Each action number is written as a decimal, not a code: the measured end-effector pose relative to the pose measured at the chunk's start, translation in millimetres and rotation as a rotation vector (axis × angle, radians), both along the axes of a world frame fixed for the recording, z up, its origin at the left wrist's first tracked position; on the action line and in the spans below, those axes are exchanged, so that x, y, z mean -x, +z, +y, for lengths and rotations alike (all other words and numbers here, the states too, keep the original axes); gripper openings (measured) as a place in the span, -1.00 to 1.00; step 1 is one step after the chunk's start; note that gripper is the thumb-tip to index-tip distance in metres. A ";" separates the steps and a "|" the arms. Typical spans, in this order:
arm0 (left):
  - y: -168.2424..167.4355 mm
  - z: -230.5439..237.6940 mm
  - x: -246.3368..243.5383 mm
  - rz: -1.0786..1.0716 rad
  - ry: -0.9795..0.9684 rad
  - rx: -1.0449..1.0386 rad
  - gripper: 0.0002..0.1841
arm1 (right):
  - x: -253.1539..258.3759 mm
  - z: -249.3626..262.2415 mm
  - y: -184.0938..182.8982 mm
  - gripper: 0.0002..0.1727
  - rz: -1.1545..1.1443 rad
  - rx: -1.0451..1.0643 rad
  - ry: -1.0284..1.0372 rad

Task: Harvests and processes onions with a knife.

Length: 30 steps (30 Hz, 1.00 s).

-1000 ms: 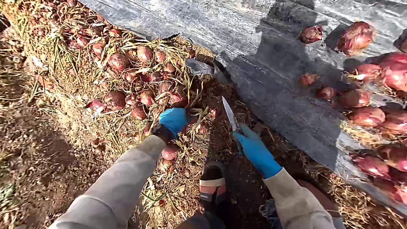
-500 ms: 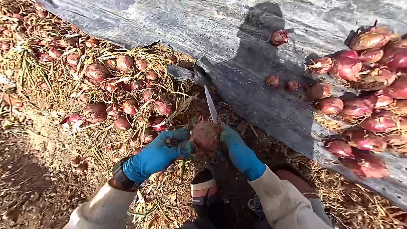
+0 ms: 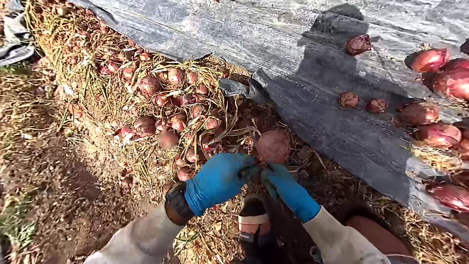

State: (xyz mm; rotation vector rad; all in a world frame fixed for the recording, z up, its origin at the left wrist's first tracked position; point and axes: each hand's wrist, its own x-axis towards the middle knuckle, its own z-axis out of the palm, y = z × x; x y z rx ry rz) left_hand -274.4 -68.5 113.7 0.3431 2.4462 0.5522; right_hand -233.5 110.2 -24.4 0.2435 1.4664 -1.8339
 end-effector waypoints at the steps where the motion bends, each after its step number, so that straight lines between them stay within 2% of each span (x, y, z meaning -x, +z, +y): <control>1: 17.2 31.8 7.8 -0.277 -0.005 0.109 -0.74 | -1.6 -3.5 2.7 -0.55 0.033 -0.027 -0.058; 2: 20.5 53.0 16.2 -0.441 -0.021 0.210 -0.71 | -2.5 -4.6 1.8 -0.50 0.094 -0.045 -0.092; 3: 12.0 55.6 21.7 -0.470 -0.065 0.262 -0.71 | -1.7 -4.7 -1.2 -0.44 0.173 -0.070 -0.104; 4: -7.4 39.3 22.1 -0.326 -0.127 0.259 -0.74 | 0.3 -2.1 -4.6 -0.40 0.246 -0.100 -0.105; 5: -42.1 7.7 20.6 -0.020 -0.172 0.199 -0.81 | 5.0 3.6 -6.5 -0.43 0.305 -0.146 -0.109; 6: -64.4 -16.3 30.5 0.178 -0.144 0.189 -0.84 | 12.7 12.3 -4.9 -0.48 0.353 -0.185 -0.142; 8: -72.7 -46.8 65.4 0.260 -0.013 0.362 -0.73 | 31.9 36.7 2.8 -0.53 0.384 -0.228 -0.321; 10: -68.8 -72.9 89.2 0.217 0.073 0.517 -0.52 | 49.5 65.9 5.3 -0.40 0.367 -0.274 -0.471; 12: -83.3 -100.1 92.6 0.123 0.139 0.643 -0.33 | 54.1 80.9 0.2 -0.37 0.308 -0.311 -0.526; 13: -93.6 -110.9 89.1 0.069 0.187 0.671 -0.40 | 52.8 80.8 -4.0 -0.33 0.271 -0.338 -0.496; 14: -102.8 -120.2 83.4 0.030 0.229 0.689 -0.60 | 50.9 76.2 -7.4 -0.29 0.235 -0.367 -0.438; 15: -110.2 -128.7 78.4 -0.010 0.261 0.696 -0.71 | 48.9 68.2 -8.8 -0.27 0.197 -0.391 -0.384; 17: -115.8 -135.4 64.7 -0.031 0.311 0.601 -0.59 | 41.9 54.7 -6.4 -0.28 0.173 -0.382 -0.268; 18: -109.5 -128.9 54.5 -0.014 0.348 0.488 -0.56 | 38.7 49.6 -4.8 -0.30 0.162 -0.356 -0.223; 20: -85.2 -105.3 34.4 0.039 0.366 0.216 -0.64 | 36.9 39.1 0.4 -0.34 0.093 -0.289 -0.172; 23: -45.1 -65.4 18.1 0.020 0.214 -0.182 -0.76 | 28.4 25.9 2.5 -0.39 0.050 -0.110 -0.133; 26: -17.9 -41.4 6.6 -0.243 0.187 -0.477 -0.67 | 13.9 22.9 22.1 -0.48 0.170 0.088 -0.158; 28: -8.6 -38.4 1.4 -0.369 0.270 -0.504 -0.53 | 12.1 22.9 32.3 -0.52 0.214 0.132 -0.146; 30: -0.4 -40.3 1.6 -0.202 0.320 -0.314 -0.61 | 9.6 22.5 34.2 -0.54 0.257 0.111 -0.099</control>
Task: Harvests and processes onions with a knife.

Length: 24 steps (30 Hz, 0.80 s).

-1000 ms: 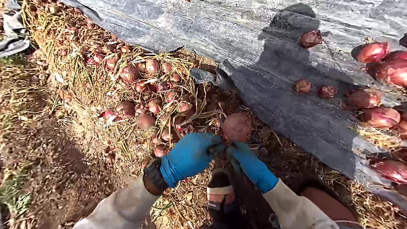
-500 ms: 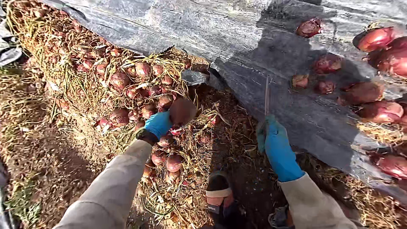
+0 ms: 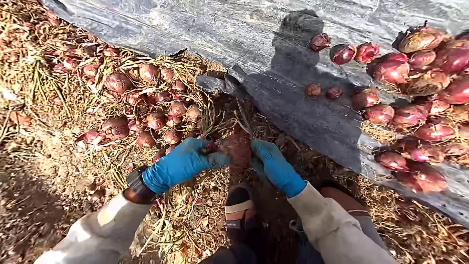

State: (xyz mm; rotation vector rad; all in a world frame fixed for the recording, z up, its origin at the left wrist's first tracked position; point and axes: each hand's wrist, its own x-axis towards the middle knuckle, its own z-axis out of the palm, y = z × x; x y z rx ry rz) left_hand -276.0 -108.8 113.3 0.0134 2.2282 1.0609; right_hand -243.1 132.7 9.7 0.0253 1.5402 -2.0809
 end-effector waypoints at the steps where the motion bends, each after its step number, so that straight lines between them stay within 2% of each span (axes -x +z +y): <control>1: 3.1 -1.3 3.2 0.153 -0.029 0.160 -0.63 | -0.2 -1.0 -1.5 -0.54 -0.004 -0.025 0.015; 2: 3.3 -1.8 6.2 0.354 -0.074 0.315 -0.59 | -0.1 -2.5 -4.4 -0.52 -0.033 -0.053 0.010; 3: 1.6 -3.1 9.2 0.526 -0.102 0.383 -0.56 | 0.0 -4.2 -7.2 -0.49 -0.083 -0.079 -0.009; 5: -1.4 -1.9 11.9 0.648 -0.098 0.318 -0.59 | 2.7 -5.9 -12.8 -0.43 -0.192 -0.124 0.019; 8: -23.0 11.9 2.6 0.536 -0.329 0.314 -0.67 | 2.7 -10.7 -24.2 -0.49 -0.227 -0.130 0.073; 10: -48.1 27.6 -4.5 0.435 -0.517 0.351 -0.79 | -5.0 -15.3 -37.8 -0.57 -0.118 -0.245 -0.026; 12: -63.7 40.3 8.1 0.330 -0.547 0.408 -0.87 | -4.3 -8.6 -42.7 -0.56 0.017 -0.430 -0.042; 13: -68.8 42.2 24.0 0.305 -0.498 0.461 -0.91 | 2.2 -1.3 -40.2 -0.52 0.109 -0.480 -0.038; 15: -80.3 41.3 61.7 0.264 -0.363 0.612 -0.82 | 24.0 12.8 -20.7 -0.57 0.196 -0.459 -0.185; 17: -101.7 37.4 92.5 0.149 -0.261 0.785 -0.64 | 45.5 37.9 -7.8 -0.45 0.193 -0.427 -0.365; 20: -138.9 46.6 101.4 -0.044 -0.260 0.924 -0.33 | 56.7 60.0 -16.3 -0.45 0.095 -0.359 -0.567; 22: -161.1 53.8 100.8 -0.100 -0.253 0.921 -0.25 | 56.7 55.2 -31.6 -0.41 -0.026 -0.418 -0.524; 24: -173.6 48.2 101.7 -0.097 -0.249 0.865 -0.28 | 55.7 47.9 -36.5 -0.39 -0.105 -0.450 -0.426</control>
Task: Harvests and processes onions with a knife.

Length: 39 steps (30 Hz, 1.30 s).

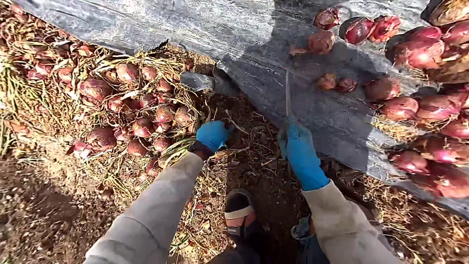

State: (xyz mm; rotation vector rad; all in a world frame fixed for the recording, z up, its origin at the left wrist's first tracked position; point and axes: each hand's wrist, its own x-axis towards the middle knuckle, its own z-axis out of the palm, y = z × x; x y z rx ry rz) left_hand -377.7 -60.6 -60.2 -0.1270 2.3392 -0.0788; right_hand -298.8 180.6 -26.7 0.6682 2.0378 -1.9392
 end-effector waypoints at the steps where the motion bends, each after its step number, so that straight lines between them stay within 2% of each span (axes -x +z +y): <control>1: -5.1 -6.6 -2.2 0.005 -0.010 -0.046 -0.31 | -0.9 -1.6 -0.5 -0.39 -0.010 0.021 0.030; 6: -4.1 -11.0 -8.8 -0.042 -0.142 -0.075 -0.43 | -0.7 -1.9 -9.2 -0.34 -0.066 0.039 0.088; 9: 13.4 -10.6 -66.1 0.009 -0.225 -0.255 -0.58 | 2.0 0.3 -8.2 -0.32 -0.114 -0.013 0.114; 11: 24.1 -24.3 -113.8 0.174 -0.069 -0.504 -0.67 | 0.0 -0.8 -7.9 -0.32 -0.132 -0.013 0.153; 12: 36.9 -28.8 -122.4 0.201 0.053 -0.595 -0.72 | -2.3 -2.9 -8.3 -0.31 -0.143 -0.007 0.192; 14: 69.5 -31.9 -120.0 0.269 0.211 -0.767 -0.85 | -9.1 -8.6 -6.8 -0.28 -0.161 0.054 0.281; 16: 107.1 -32.3 -111.3 0.332 0.241 -0.938 -0.95 | -15.4 -19.7 3.9 -0.23 -0.141 0.156 0.402; 18: 141.8 -31.9 -108.4 0.237 0.251 -1.109 -0.94 | -26.3 -37.6 11.5 -0.21 -0.045 0.271 0.470; 20: 162.1 -35.6 -110.1 -0.035 0.367 -1.251 -0.88 | -41.5 -57.9 -23.8 -0.27 0.125 0.507 0.454; 21: 166.1 -39.8 -111.1 -0.159 0.444 -1.274 -0.87 | -46.6 -66.5 -51.5 -0.33 0.183 0.625 0.464; 22: 166.2 -45.3 -112.5 -0.243 0.501 -1.289 -0.87 | -51.4 -68.4 -63.7 -0.39 0.236 0.684 0.487; 23: 164.1 -51.2 -114.2 -0.291 0.535 -1.308 -0.84 | -55.9 -64.5 -53.1 -0.45 0.266 0.697 0.487; 25: 157.1 -58.3 -116.3 -0.255 0.560 -1.313 -0.60 | -57.6 -52.8 9.8 -0.54 0.194 0.565 0.451; 26: 155.0 -56.6 -116.8 -0.162 0.564 -1.265 -0.51 | -56.0 -49.7 26.0 -0.55 0.165 0.526 0.456; 28: 156.1 -48.2 -113.2 0.111 0.527 -1.048 -0.57 | -54.9 -48.6 27.8 -0.50 0.168 0.455 0.508; 30: 164.2 -45.4 -100.9 0.396 0.290 -0.683 -0.69 | -55.3 -49.7 18.6 -0.45 0.178 0.356 0.586; 31: 161.5 -47.6 -93.4 0.530 0.125 -0.495 -0.66 | -56.7 -51.3 14.4 -0.43 0.174 0.321 0.600; 32: 156.4 -51.7 -86.3 0.614 0.033 -0.408 -0.59 | -57.2 -53.2 10.7 -0.40 0.140 0.298 0.592; 33: 151.9 -55.1 -81.5 0.650 0.021 -0.398 -0.57 | -56.1 -55.6 6.6 -0.36 0.064 0.284 0.561; 36: 145.8 -42.3 -93.9 0.467 0.046 -0.653 -0.78 | -47.5 -58.2 -7.2 -0.34 -0.185 0.283 0.570; 37: 136.0 -35.3 -102.8 0.367 -0.014 -0.680 -0.79 | -47.9 -60.5 -9.3 -0.39 -0.226 0.300 0.564; 39: 111.6 -20.9 -115.5 0.172 -0.174 -0.607 -0.79 | -52.5 -69.2 -6.4 -0.57 -0.178 0.298 0.471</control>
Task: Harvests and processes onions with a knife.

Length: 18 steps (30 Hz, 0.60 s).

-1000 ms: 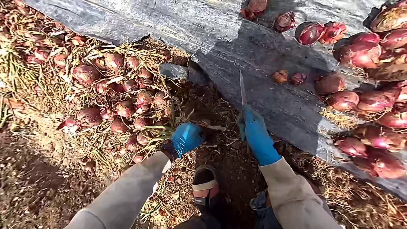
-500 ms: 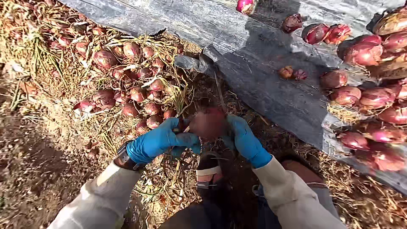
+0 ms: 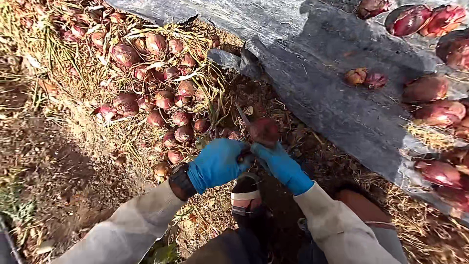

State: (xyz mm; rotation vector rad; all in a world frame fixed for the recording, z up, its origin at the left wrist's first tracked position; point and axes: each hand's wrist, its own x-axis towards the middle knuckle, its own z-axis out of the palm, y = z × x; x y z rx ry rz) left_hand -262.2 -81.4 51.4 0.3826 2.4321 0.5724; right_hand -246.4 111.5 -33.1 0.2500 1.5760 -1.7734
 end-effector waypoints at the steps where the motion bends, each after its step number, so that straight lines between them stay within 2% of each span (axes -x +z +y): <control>1: -10.4 5.4 -1.3 -0.042 -0.067 0.057 -0.78 | -3.0 -2.3 2.1 -0.62 0.100 -0.021 -0.017; 3: -18.6 8.1 13.3 -0.038 -0.121 0.143 -0.74 | -1.4 -0.4 12.0 -0.65 0.344 -0.168 0.001; 4: -20.4 6.5 26.1 0.010 -0.090 0.191 -0.73 | 13.2 8.7 37.8 -0.64 0.334 -0.340 0.129; 5: -23.8 2.6 39.9 0.052 -0.023 0.256 -0.70 | 50.0 21.6 85.9 -0.58 -0.032 -0.425 0.369; 6: -29.0 -4.7 54.2 0.038 0.064 0.344 -0.65 | 29.9 27.9 51.3 -0.44 0.331 -0.447 0.030; 7: -36.2 -15.0 64.7 -0.012 0.173 0.419 -0.63 | 29.4 36.9 29.0 -0.37 0.444 -0.348 -0.212; 8: -45.1 -25.9 68.2 -0.067 0.277 0.478 -0.59 | 34.5 48.3 21.8 -0.35 0.483 -0.302 -0.317; 9: -55.8 -34.8 66.3 -0.129 0.345 0.534 -0.52 | 38.9 58.2 20.8 -0.33 0.493 -0.356 -0.330; 10: -68.3 -41.4 59.9 -0.200 0.375 0.577 -0.40 | 41.7 64.5 19.7 -0.33 0.500 -0.484 -0.261; 11: -81.6 -45.5 49.8 -0.268 0.396 0.595 -0.29 | 42.4 67.4 16.3 -0.34 0.513 -0.636 -0.107; 13: -105.3 -52.8 34.5 -0.358 0.465 0.524 -0.18 | 50.9 60.5 2.3 -0.36 0.577 -0.899 0.318; 15: -119.9 -61.7 25.6 -0.384 0.574 0.386 -0.23 | 71.5 42.7 -13.9 -0.43 0.695 -1.031 0.657; 18: -121.3 -63.6 21.3 -0.378 0.607 0.305 -0.32 | 120.7 13.8 -30.3 -0.48 0.922 -1.020 0.997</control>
